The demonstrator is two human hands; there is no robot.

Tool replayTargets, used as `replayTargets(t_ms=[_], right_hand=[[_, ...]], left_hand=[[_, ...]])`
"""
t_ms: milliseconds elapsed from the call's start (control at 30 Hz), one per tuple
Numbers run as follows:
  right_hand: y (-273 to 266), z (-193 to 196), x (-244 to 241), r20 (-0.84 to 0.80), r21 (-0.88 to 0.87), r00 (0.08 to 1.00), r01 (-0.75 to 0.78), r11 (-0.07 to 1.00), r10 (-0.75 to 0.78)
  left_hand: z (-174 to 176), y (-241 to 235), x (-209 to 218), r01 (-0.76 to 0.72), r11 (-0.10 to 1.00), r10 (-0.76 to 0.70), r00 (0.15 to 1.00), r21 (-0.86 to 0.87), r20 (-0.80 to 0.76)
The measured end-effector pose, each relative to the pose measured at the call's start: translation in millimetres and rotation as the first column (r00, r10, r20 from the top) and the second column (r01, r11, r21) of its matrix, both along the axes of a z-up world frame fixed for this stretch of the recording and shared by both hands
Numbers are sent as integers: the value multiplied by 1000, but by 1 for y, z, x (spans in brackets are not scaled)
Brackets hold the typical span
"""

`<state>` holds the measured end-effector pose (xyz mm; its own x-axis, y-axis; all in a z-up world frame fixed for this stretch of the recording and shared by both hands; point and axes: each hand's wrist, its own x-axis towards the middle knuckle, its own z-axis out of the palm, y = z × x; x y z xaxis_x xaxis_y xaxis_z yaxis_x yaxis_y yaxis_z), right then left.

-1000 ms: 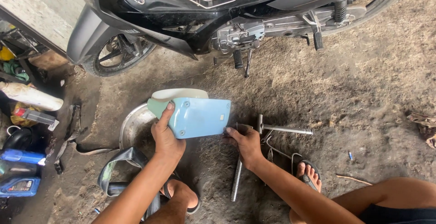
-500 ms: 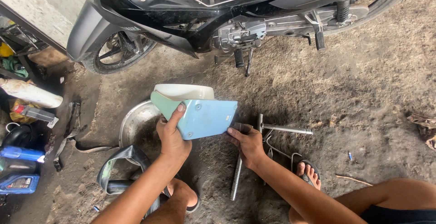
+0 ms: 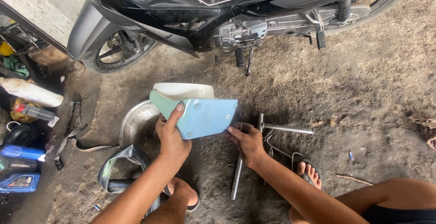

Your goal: The person sits on the ground and uses a hammer and pliers to remove screws from the back of a small blue fan. They repeatedly strike the screw heads with the hammer and use the pliers to grip and turn the screws, eventually removing the fan's back cover.

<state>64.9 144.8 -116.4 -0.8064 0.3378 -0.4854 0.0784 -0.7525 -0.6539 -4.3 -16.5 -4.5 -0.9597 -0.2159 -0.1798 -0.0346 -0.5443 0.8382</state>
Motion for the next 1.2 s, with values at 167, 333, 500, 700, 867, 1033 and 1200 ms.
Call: replayTargets(t_ms=[167, 333, 500, 700, 867, 1033, 1200], right_hand=[[3, -3, -1, 4, 4, 999, -34, 999, 34], [8, -23, -4, 21, 13, 996, -82, 997, 81], [10, -24, -2, -20, 19, 995, -92, 996, 93], [10, -19, -5, -15, -16, 996, -91, 996, 91], [7, 2, 0, 2, -33, 994, -109, 993, 109], [-1, 11, 2, 5, 62, 991, -134, 989, 134], [6, -6, -2, -61, 16, 997, -49, 999, 50]], left_hand=[[2, 4, 2, 0, 1000, 0, 1000, -13, -20], [-2, 10, 6, 48, 997, -49, 998, -55, -33], [2, 16, 10, 73, 996, -80, 988, -55, -132], [14, 11, 8, 58, 998, -60, 991, -22, -123], [-1, 3, 2, 54, 997, -59, 994, -51, -90], [-5, 3, 0, 70, 996, -75, 993, -59, -86], [4, 3, -5, -12, 1000, 11, 999, -25, -31]])
